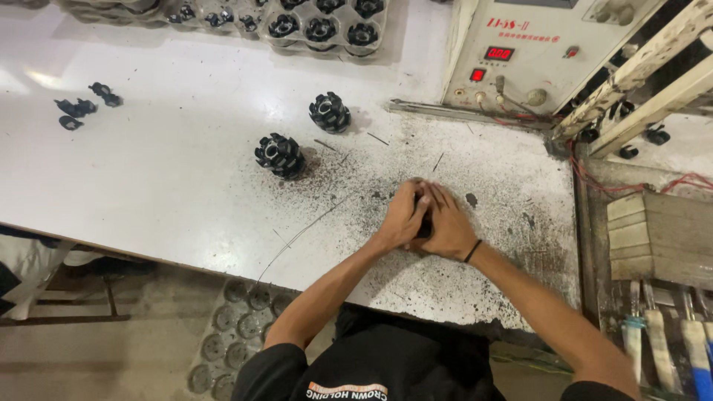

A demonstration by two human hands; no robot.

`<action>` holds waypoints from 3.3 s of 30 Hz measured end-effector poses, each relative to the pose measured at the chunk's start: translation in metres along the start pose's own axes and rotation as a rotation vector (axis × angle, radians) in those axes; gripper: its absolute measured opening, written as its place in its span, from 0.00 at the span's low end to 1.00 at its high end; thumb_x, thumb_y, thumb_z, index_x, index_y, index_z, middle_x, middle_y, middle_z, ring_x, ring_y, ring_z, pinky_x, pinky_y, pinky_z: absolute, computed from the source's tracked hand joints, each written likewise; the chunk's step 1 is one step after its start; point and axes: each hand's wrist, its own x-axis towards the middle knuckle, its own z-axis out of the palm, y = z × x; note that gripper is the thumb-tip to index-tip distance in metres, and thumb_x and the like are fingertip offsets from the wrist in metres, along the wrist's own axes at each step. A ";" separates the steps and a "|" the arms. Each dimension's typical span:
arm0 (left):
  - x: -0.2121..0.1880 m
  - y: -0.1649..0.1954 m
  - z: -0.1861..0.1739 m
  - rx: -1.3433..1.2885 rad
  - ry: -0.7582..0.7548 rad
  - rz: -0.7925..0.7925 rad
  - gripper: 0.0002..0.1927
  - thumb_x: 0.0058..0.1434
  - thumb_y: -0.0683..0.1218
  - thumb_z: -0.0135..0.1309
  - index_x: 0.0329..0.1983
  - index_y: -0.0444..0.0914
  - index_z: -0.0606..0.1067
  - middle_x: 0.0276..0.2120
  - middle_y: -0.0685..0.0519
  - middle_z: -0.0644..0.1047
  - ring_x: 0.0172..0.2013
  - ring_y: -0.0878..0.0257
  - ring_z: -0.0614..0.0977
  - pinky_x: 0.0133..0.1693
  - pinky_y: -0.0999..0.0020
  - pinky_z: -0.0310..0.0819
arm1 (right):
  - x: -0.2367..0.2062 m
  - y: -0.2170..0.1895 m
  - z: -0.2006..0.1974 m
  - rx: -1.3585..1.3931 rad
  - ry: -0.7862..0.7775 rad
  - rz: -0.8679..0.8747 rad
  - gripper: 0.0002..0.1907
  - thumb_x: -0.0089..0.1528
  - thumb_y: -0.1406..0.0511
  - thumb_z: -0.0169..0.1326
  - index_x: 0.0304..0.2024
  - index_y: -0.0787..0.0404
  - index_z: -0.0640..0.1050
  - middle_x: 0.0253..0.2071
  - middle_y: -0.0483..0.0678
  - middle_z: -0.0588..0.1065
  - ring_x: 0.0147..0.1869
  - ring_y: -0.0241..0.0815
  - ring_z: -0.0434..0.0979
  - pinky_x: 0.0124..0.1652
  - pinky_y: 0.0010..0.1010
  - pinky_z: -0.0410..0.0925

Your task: The person uses a soldering iron to solder small black components onto a strip on the workbench, then uses a probe device on the strip, and then solders components onto round black rubber parts one at a time, arranging the finished parts on the bench.

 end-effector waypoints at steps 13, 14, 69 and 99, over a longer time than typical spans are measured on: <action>-0.006 -0.042 -0.236 0.609 0.364 -0.309 0.38 0.55 0.57 0.67 0.67 0.45 0.69 0.69 0.40 0.61 0.67 0.38 0.58 0.63 0.38 0.58 | 0.127 -0.029 -0.020 -0.099 0.095 0.007 0.29 0.62 0.43 0.53 0.60 0.48 0.77 0.68 0.62 0.65 0.73 0.68 0.59 0.65 0.63 0.55; -0.006 -0.046 -0.231 0.625 0.429 -0.230 0.39 0.53 0.55 0.68 0.68 0.44 0.70 0.69 0.40 0.63 0.69 0.38 0.59 0.63 0.39 0.62 | 0.146 -0.028 -0.022 -0.102 0.089 -0.001 0.30 0.62 0.44 0.54 0.61 0.49 0.76 0.68 0.63 0.64 0.73 0.69 0.57 0.64 0.63 0.55; 0.054 -0.014 -0.113 0.567 -0.017 -0.107 0.28 0.60 0.59 0.67 0.55 0.37 0.76 0.67 0.35 0.65 0.53 0.34 0.78 0.52 0.44 0.75 | 0.006 0.041 -0.062 -0.234 -0.272 0.701 0.41 0.60 0.33 0.49 0.57 0.55 0.77 0.42 0.59 0.81 0.43 0.55 0.82 0.41 0.51 0.74; 0.069 0.020 0.061 0.294 -0.208 0.376 0.23 0.58 0.53 0.65 0.56 0.46 0.77 0.65 0.32 0.66 0.60 0.30 0.70 0.58 0.45 0.70 | -0.102 0.001 -0.034 -0.220 0.039 0.415 0.19 0.60 0.53 0.58 0.44 0.60 0.82 0.61 0.51 0.71 0.69 0.52 0.66 0.63 0.50 0.62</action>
